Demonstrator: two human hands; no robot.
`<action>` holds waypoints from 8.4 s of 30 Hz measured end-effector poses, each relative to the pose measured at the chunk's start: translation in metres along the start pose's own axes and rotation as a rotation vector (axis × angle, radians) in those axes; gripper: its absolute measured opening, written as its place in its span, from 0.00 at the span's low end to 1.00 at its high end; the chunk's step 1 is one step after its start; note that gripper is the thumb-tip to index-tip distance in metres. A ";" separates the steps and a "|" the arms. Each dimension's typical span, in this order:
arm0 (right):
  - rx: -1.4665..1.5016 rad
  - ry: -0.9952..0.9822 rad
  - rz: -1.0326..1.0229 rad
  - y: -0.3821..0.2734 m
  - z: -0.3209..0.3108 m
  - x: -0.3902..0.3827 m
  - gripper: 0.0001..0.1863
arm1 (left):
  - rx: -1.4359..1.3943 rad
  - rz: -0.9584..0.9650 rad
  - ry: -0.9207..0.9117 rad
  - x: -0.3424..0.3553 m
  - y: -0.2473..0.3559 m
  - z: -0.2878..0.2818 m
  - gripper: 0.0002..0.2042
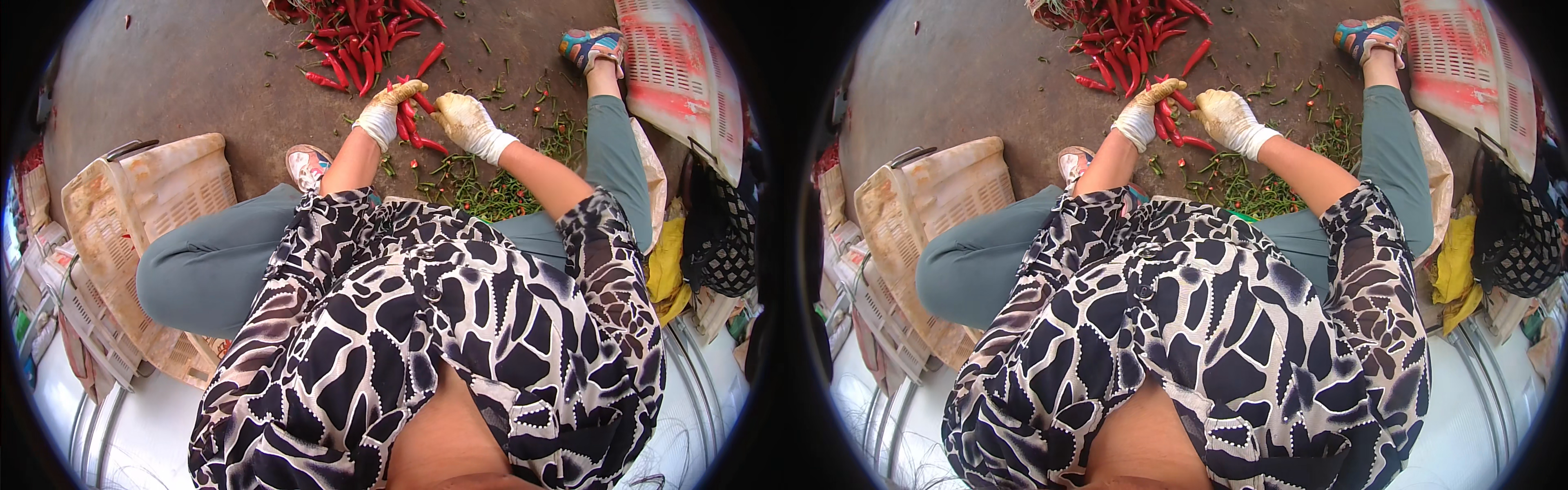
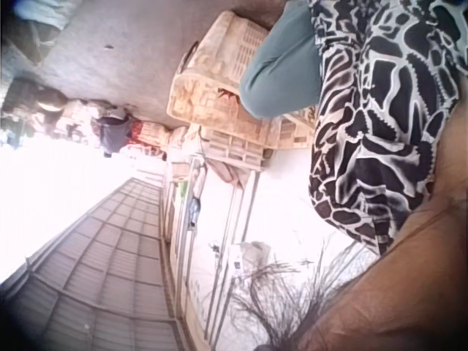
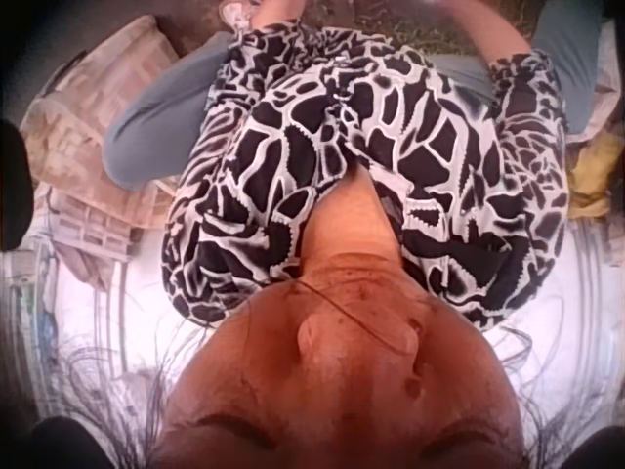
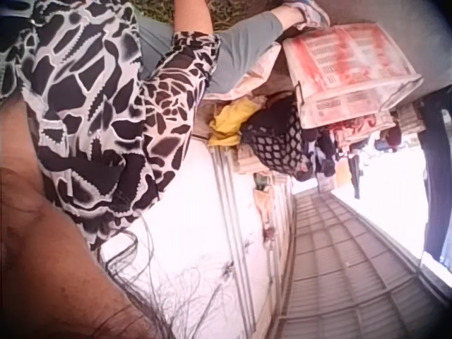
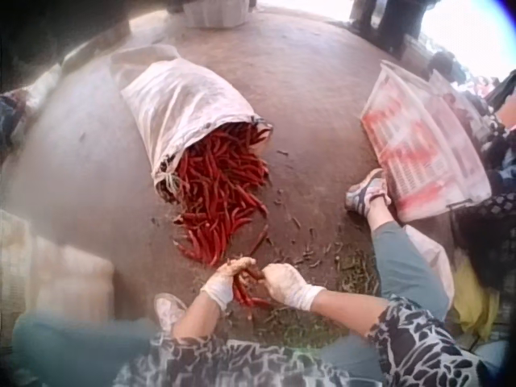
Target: The person sits on the floor and removes stems from red chilies, placing the cleaned chilies into a basket. The person also empties a sack of chilies onto the floor to continue processing.
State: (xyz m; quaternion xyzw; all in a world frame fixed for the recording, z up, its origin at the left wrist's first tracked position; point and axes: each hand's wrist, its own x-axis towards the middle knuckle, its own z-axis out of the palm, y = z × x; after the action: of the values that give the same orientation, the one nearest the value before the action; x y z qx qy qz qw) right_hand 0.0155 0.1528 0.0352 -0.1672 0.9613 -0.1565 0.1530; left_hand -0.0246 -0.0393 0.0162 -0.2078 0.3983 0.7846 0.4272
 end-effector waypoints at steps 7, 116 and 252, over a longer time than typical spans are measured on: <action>0.052 -0.453 0.383 0.002 -0.053 -0.035 0.21 | -0.033 0.148 0.131 -0.011 0.002 0.022 0.15; -0.049 0.235 0.112 0.057 -0.027 0.169 0.09 | -0.161 0.158 0.115 0.003 0.004 -0.018 0.17; 0.600 -0.082 0.344 -0.032 -0.091 -0.038 0.16 | 0.184 0.424 -0.071 -0.073 0.047 0.091 0.15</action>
State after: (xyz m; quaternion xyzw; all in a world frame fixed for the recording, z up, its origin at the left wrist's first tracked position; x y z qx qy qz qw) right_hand 0.0267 0.1611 0.1379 0.0437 0.8796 -0.3972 0.2580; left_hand -0.0224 -0.0178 0.1401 -0.0519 0.4879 0.8239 0.2837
